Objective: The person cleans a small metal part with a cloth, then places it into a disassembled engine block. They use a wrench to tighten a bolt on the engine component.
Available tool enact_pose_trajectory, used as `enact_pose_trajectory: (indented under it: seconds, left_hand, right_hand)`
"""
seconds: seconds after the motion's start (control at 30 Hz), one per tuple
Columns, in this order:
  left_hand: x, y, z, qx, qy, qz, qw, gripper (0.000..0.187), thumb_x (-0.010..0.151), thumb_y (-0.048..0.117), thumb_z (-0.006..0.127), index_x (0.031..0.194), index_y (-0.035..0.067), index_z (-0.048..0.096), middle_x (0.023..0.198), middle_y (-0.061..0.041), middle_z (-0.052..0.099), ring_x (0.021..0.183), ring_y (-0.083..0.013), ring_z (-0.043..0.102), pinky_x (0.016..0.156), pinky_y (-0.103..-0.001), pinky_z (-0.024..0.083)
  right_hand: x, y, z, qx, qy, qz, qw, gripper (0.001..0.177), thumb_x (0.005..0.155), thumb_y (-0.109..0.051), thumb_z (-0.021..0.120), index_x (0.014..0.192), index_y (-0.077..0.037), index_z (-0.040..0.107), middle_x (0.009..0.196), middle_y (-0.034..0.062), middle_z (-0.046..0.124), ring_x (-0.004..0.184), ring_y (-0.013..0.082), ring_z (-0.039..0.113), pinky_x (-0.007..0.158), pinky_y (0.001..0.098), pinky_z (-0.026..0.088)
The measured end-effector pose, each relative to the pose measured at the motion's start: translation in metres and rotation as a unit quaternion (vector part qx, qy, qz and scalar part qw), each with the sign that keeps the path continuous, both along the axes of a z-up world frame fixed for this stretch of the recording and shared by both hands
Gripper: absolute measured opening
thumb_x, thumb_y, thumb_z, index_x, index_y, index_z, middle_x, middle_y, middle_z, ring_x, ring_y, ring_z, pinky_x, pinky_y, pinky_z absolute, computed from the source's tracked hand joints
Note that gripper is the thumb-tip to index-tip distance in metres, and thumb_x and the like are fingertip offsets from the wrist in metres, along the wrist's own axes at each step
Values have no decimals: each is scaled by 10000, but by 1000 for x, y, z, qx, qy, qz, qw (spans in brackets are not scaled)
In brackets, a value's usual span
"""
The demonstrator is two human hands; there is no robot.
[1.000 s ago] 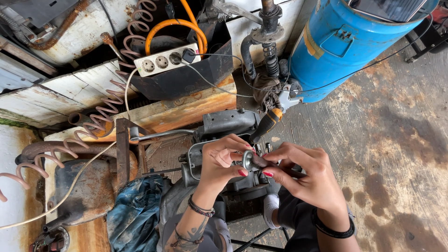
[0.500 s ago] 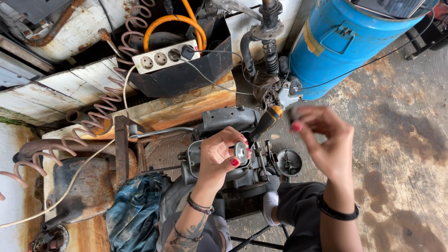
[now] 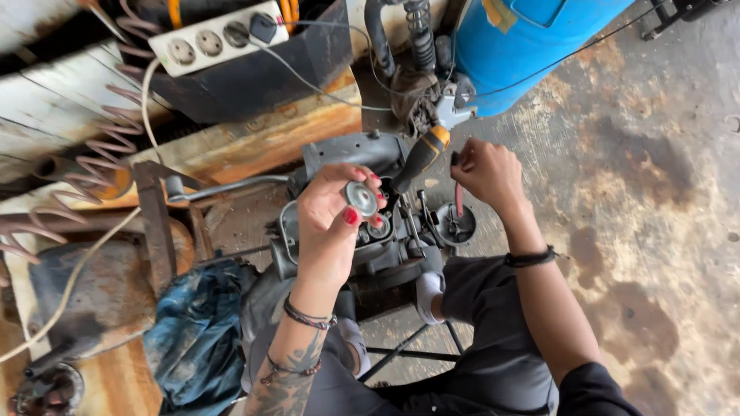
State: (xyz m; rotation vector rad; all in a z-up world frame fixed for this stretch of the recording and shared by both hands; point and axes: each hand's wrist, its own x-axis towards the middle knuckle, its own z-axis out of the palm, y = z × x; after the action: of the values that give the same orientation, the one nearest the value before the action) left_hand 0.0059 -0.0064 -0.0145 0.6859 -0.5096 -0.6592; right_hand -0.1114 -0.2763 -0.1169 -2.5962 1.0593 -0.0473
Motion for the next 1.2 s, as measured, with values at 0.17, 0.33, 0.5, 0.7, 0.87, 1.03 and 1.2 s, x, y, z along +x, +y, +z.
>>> enact_pose_trajectory:
  seconds: [0.17,0.33,0.5,0.7,0.87,1.03,1.2]
  left_hand:
    - [-7,-1,1,-15,-5,-4,1000,517,820,341,851,1103,-21,614,1009,-200,678,853,-236,730,649,-306,658]
    - [-8,2,6,-8,2,-10,1000,526,841,362,830,1146,-19,634,1039,-218,709,867,-235,747,691,-301,662]
    - [-7,3,12,-16,13,-23,1000,523,867,334,802,1196,-41,643,1097,-242,724,925,-253,762,736,-319,662]
    - [-7,7,17,-12,8,-24,1000,517,861,336,810,1205,-18,660,1095,-221,728,924,-241,756,733,-316,657]
    - [-8,9,20,-16,10,-27,999,505,856,314,815,1200,-25,666,1083,-226,726,918,-251,755,734,-322,660]
    - [-8,8,21,-10,6,-32,999,511,852,325,821,1200,-18,672,1074,-220,729,912,-248,755,732,-319,659]
    - [-8,5,20,6,-10,-37,999,508,853,337,816,1192,-14,675,1068,-200,732,911,-240,753,733,-318,657]
  right_hand:
    - [13,-10,-47,52,74,38,995,318,717,-455,769,883,-187,726,798,20,760,889,437,721,845,577,582]
    - [22,-35,-111,97,113,27,988,362,688,-514,800,935,-254,750,871,-43,769,973,394,717,893,560,577]
    - [17,-50,-159,99,107,43,988,452,652,-532,847,927,-187,752,825,-3,755,907,404,718,860,566,585]
    - [8,-37,-153,85,255,96,958,400,634,-437,905,969,-253,787,956,-9,796,1015,374,731,918,537,572]
    - [12,-43,-135,125,175,96,972,515,638,-442,906,1060,-205,732,956,-36,780,1042,352,712,946,574,544]
    - [11,-58,-115,92,68,65,991,133,738,-333,763,812,-225,736,713,-84,736,844,304,730,859,520,582]
    - [11,-44,-67,131,-57,33,989,65,783,-181,799,807,-190,740,605,-57,705,583,113,704,804,277,546]
